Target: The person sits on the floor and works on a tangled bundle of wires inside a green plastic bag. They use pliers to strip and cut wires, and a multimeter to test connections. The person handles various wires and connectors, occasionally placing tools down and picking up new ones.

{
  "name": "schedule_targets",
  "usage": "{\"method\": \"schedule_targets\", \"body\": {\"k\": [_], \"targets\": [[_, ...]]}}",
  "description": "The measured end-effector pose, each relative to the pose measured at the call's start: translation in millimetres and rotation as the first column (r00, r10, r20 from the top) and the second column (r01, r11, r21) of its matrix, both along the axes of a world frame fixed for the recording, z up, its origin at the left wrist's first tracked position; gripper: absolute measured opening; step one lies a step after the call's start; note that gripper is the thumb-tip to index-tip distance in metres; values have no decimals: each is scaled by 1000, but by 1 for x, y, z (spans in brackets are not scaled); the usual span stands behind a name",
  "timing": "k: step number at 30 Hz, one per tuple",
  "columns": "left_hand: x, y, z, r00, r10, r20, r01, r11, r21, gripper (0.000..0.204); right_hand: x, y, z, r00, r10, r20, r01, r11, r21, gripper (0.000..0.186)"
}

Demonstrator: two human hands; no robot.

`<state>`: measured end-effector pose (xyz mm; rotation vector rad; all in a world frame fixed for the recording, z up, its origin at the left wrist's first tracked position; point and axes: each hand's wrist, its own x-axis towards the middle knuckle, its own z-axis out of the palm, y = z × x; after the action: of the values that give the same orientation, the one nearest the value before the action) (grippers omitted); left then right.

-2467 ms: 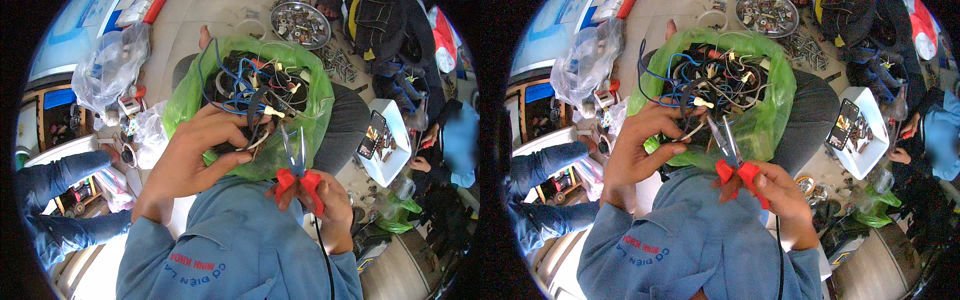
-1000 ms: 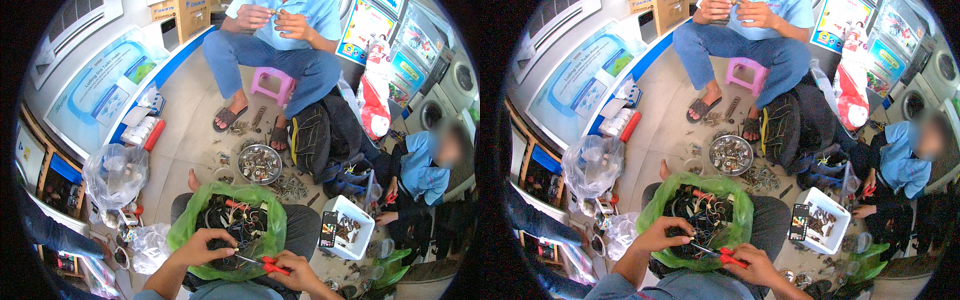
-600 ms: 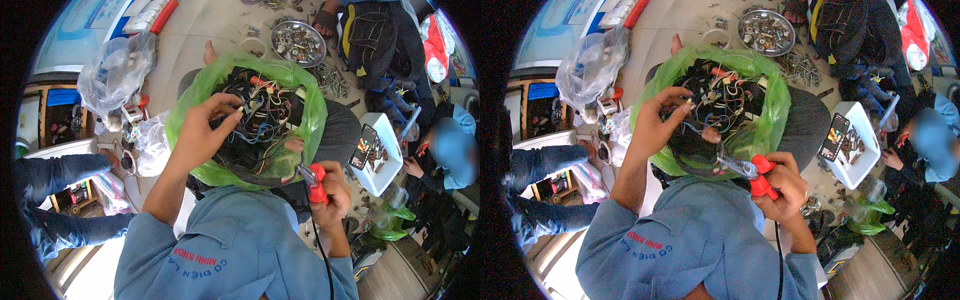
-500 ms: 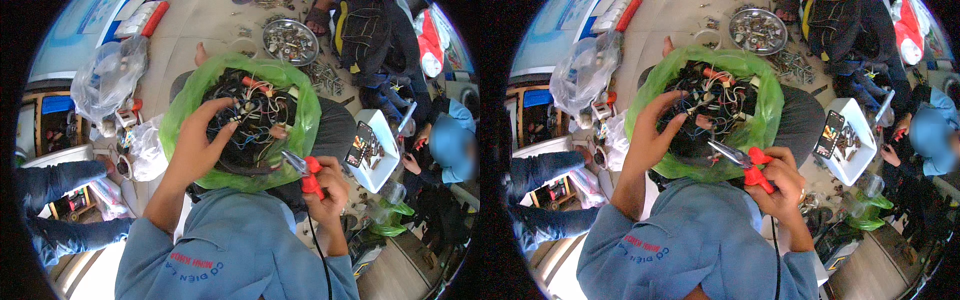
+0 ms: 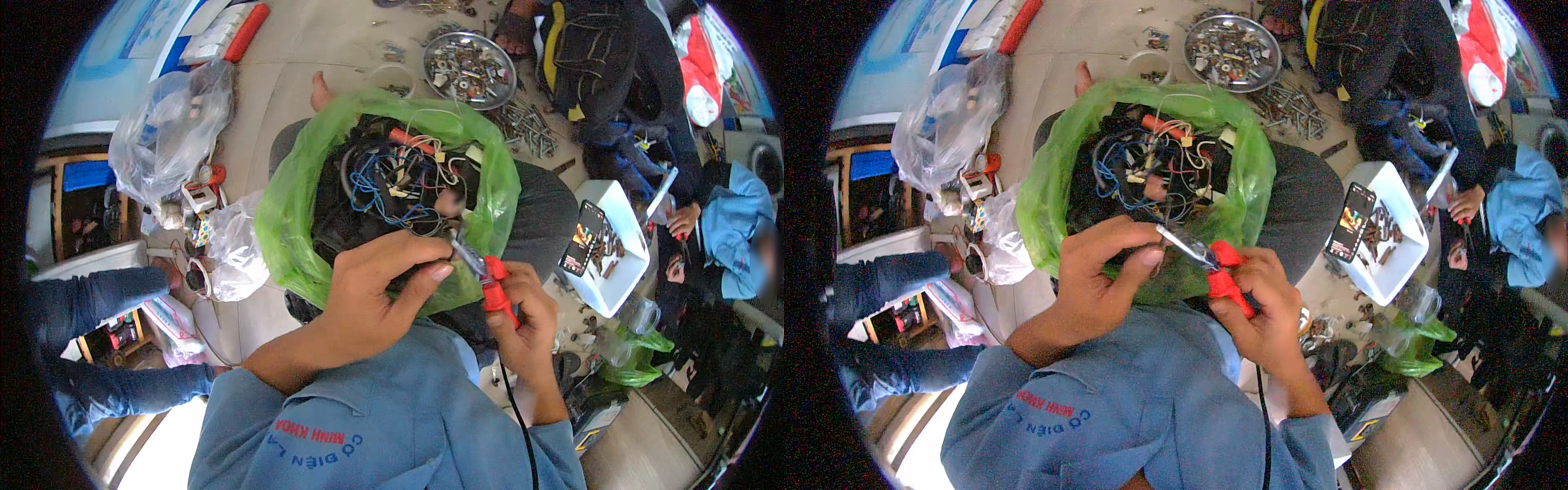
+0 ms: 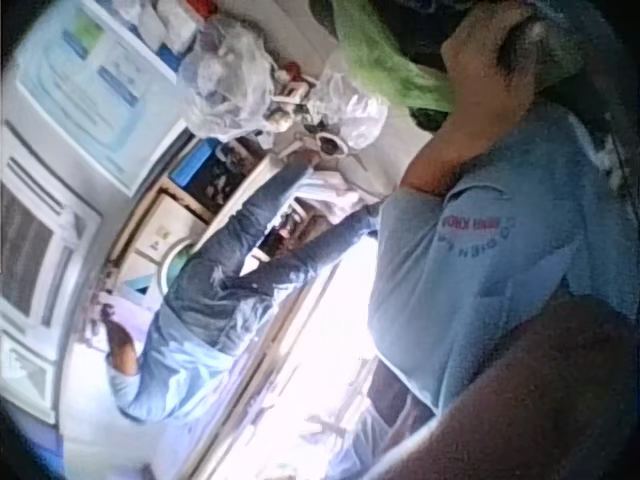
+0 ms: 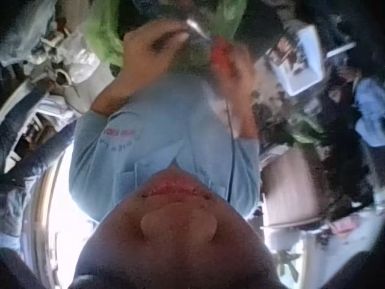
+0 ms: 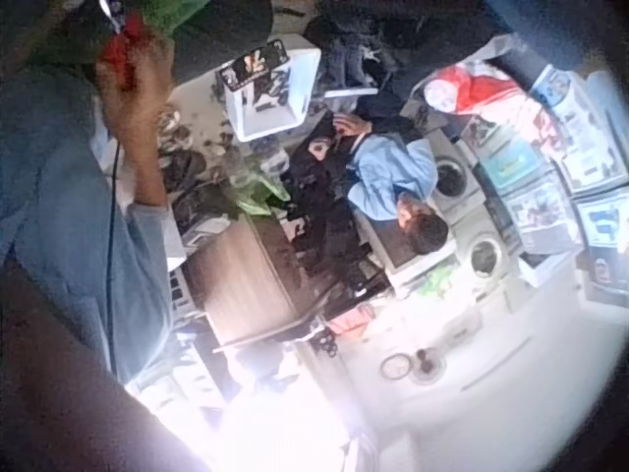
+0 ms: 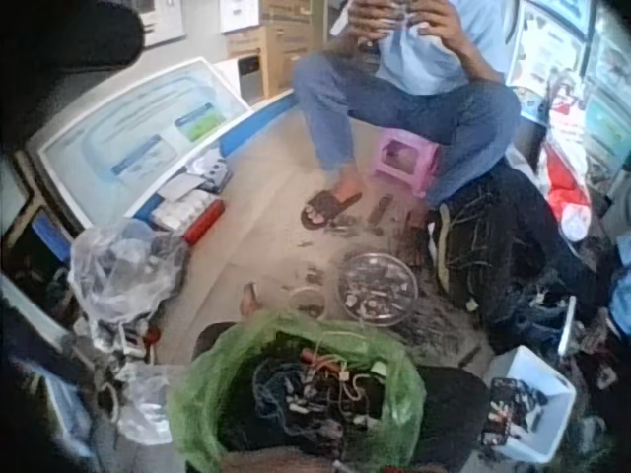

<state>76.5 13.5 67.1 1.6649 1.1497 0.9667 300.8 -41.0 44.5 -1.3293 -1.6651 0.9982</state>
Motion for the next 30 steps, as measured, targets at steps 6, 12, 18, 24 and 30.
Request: {"method": "schedule_targets", "body": {"k": [6, 12, 18, 24, 30], "targets": [[-18, 12, 11, 964, -237, -122, 238, 971, -6, 18, 23, 2, -3, 962, 156, -224, -189, 972, -137, 30], [-26, 11, 11, 946, -304, -114, 298, 952, -73, 24, 17, 8, 1, 948, 191, -253, -223, 969, -103, 30], [-26, 9, 4, 946, -306, -107, 303, 952, -42, 28, 10, 11, 10, 975, 176, -137, -183, 982, -42, 33], [-27, 7, 6, 940, -317, -130, 314, 949, -41, 29, 7, 14, 9, 961, 179, -212, -184, 983, -3, 33], [-33, 9, 6, 921, -360, -147, 361, 932, -20, 30, 13, 7, -2, 839, 162, -520, -311, 926, -214, 30]]}}
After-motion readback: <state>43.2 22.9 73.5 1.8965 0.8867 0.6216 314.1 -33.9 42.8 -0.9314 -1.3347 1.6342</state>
